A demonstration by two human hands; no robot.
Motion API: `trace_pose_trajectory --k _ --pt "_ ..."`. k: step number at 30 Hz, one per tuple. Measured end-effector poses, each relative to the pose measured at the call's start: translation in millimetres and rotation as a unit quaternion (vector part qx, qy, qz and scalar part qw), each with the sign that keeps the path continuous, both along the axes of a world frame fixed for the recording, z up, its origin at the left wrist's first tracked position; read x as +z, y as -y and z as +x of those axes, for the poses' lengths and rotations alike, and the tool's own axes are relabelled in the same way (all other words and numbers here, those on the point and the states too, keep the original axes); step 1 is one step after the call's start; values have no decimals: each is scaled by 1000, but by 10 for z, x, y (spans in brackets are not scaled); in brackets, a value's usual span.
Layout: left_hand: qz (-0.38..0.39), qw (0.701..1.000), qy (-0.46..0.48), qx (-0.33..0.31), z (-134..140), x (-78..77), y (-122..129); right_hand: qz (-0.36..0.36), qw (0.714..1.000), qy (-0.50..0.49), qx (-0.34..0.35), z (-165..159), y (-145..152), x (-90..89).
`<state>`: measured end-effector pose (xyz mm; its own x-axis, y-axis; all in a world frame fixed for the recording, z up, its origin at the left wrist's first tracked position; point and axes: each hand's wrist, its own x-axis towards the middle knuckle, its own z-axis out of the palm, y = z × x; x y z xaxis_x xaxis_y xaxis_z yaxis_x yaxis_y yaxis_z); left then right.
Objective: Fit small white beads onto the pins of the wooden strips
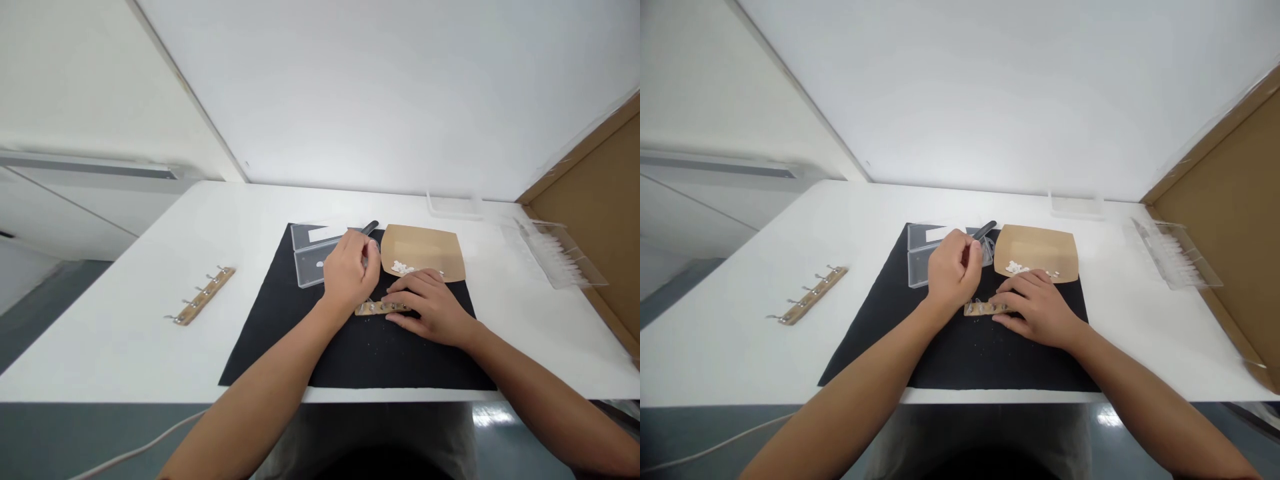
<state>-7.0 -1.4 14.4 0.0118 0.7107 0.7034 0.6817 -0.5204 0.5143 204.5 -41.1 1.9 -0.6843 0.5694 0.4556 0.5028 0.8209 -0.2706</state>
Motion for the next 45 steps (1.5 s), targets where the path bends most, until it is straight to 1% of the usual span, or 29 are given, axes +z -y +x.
trace_pose_trajectory --k 4,10,17,27,39,45 --pt "-10 1000 0 20 -18 -22 -29 1 1000 -10 9 -99 1 -16" --pt "-21 1000 -1 12 4 -51 -39 8 1000 -2 26 -234 9 -42" --pt "-21 1000 1 5 13 -36 -38 1 999 -13 37 -254 -25 -81" --pt "-8 1000 5 -5 16 -24 -40 -33 999 -25 28 -252 -48 -101" --pt "-4 1000 6 -2 21 -22 -38 -16 999 -52 2 -287 -54 -125" --pt "-10 1000 1 1 22 -7 -33 -14 999 -38 -9 -311 -35 -94"
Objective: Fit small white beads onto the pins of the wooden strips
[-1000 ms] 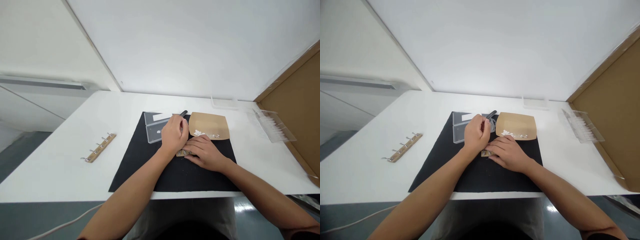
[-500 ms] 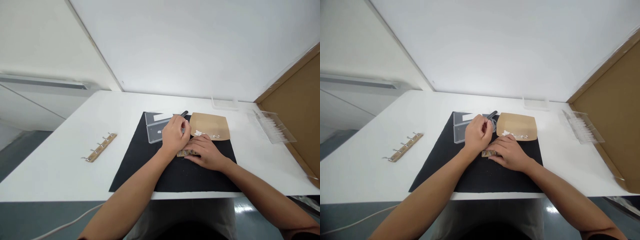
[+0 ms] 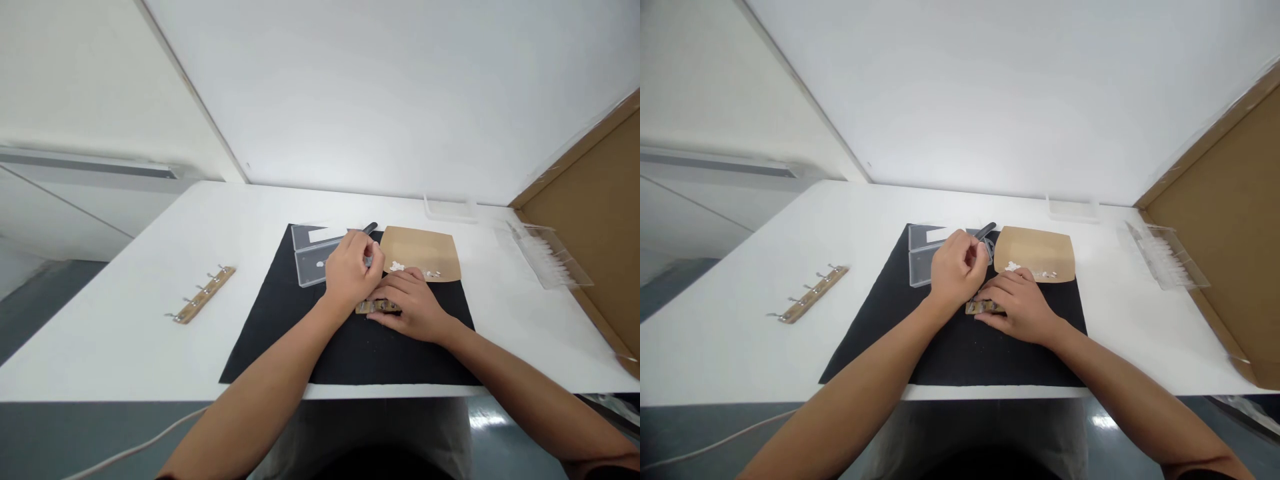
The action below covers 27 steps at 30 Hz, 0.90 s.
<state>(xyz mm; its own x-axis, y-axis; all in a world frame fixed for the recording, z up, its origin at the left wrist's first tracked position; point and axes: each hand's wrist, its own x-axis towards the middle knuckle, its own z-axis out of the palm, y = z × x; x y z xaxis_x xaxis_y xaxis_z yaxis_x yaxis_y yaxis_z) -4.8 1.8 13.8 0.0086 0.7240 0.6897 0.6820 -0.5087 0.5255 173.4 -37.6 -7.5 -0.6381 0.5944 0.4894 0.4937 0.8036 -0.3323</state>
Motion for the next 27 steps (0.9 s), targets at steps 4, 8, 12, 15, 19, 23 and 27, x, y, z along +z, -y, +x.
trace_pose_trajectory --k 4,8,12,15,19,23,27 --pt "-3 1000 5 -2 1 7 5 9 999 21 -26 -59 35 27" --pt "-6 1000 7 -2 1 7 8 23 997 47 -52 -114 61 20" --pt "-8 1000 5 -3 4 5 8 22 996 62 -66 -130 60 -25" --pt "-8 1000 3 -2 6 1 8 22 995 65 -65 -129 52 -62" --pt "-12 1000 4 0 6 -5 7 22 996 56 -62 -125 47 -83" --pt "-7 1000 1 0 3 -5 8 14 997 52 -61 -127 49 -80" --pt "-6 1000 0 1 -1 0 9 6 997 50 -60 -132 50 -66"
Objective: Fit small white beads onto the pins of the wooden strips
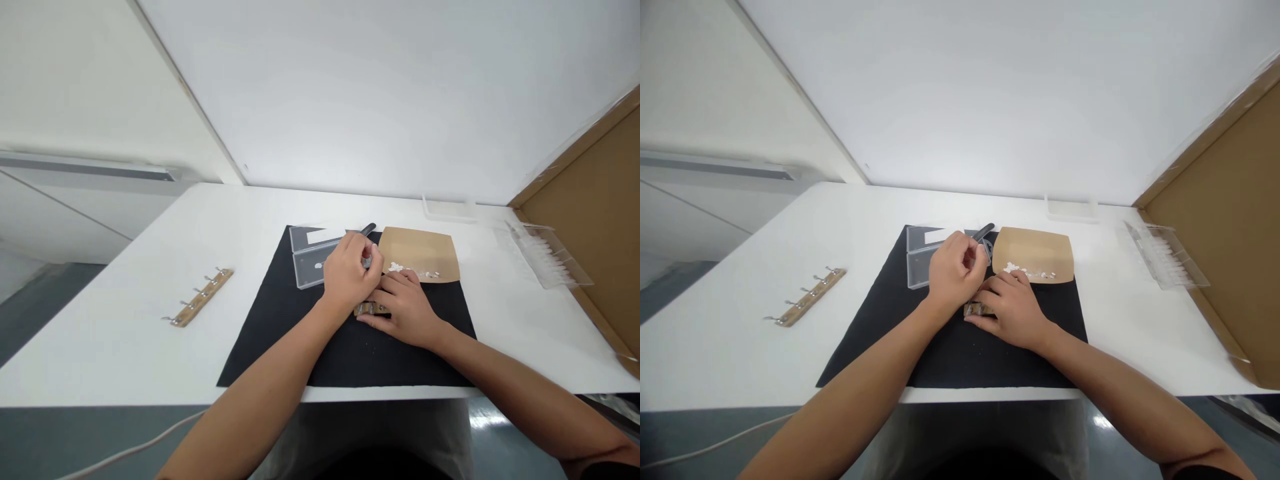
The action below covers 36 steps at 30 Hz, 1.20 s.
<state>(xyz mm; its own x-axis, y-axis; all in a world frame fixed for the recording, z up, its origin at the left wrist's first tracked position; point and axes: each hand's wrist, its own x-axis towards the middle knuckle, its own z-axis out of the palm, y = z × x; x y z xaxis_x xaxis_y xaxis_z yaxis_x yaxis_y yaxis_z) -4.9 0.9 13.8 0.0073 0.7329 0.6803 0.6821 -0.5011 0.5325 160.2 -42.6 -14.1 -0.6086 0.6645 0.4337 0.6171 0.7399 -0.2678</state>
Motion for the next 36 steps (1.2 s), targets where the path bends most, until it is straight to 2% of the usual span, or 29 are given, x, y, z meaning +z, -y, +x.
trace_pose_trajectory --k 7,22,36 --pt "2 1000 0 3 -7 -5 -9 -6 1000 12 16 62 -14 76" --pt "-2 1000 -1 0 -17 -4 -16 -35 996 74 41 469 -26 292" --pt "-21 1000 -5 2 -32 -31 -48 -79 991 99 31 602 -47 269"
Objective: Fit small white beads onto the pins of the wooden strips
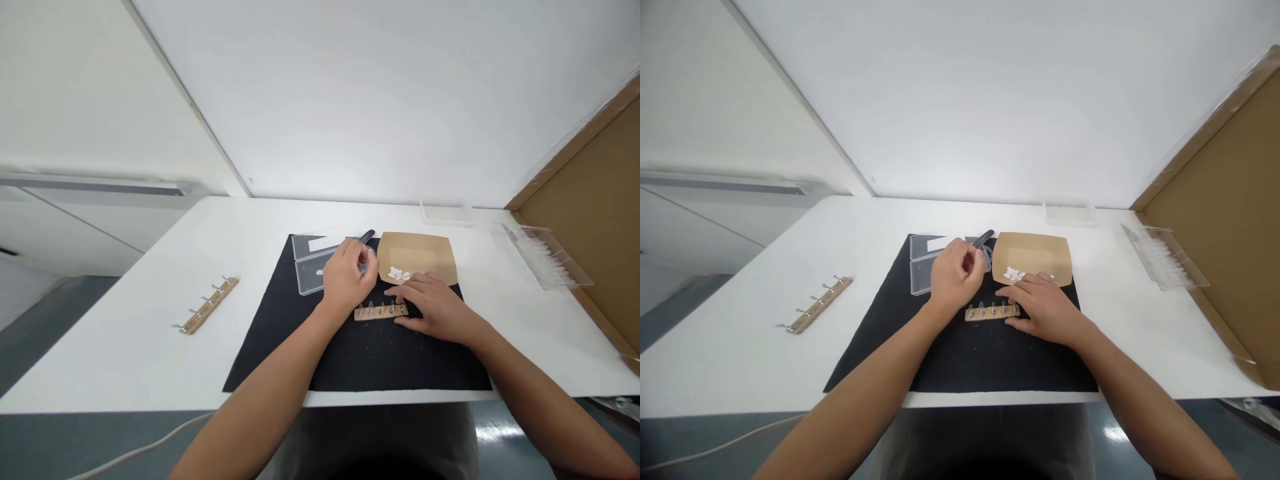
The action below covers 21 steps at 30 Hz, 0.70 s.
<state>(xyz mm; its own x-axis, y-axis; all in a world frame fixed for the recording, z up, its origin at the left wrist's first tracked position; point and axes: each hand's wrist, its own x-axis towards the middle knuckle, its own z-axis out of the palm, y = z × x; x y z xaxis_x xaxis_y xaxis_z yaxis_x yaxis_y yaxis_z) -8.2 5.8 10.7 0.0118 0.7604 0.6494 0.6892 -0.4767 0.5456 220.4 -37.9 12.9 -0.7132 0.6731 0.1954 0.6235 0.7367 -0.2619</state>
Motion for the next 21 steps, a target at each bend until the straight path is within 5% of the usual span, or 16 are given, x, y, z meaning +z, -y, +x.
trace_pose_trajectory --k 21 --pt "-14 1000 1 -1 -7 -16 -5 -23 998 -56 3 22 46 58"
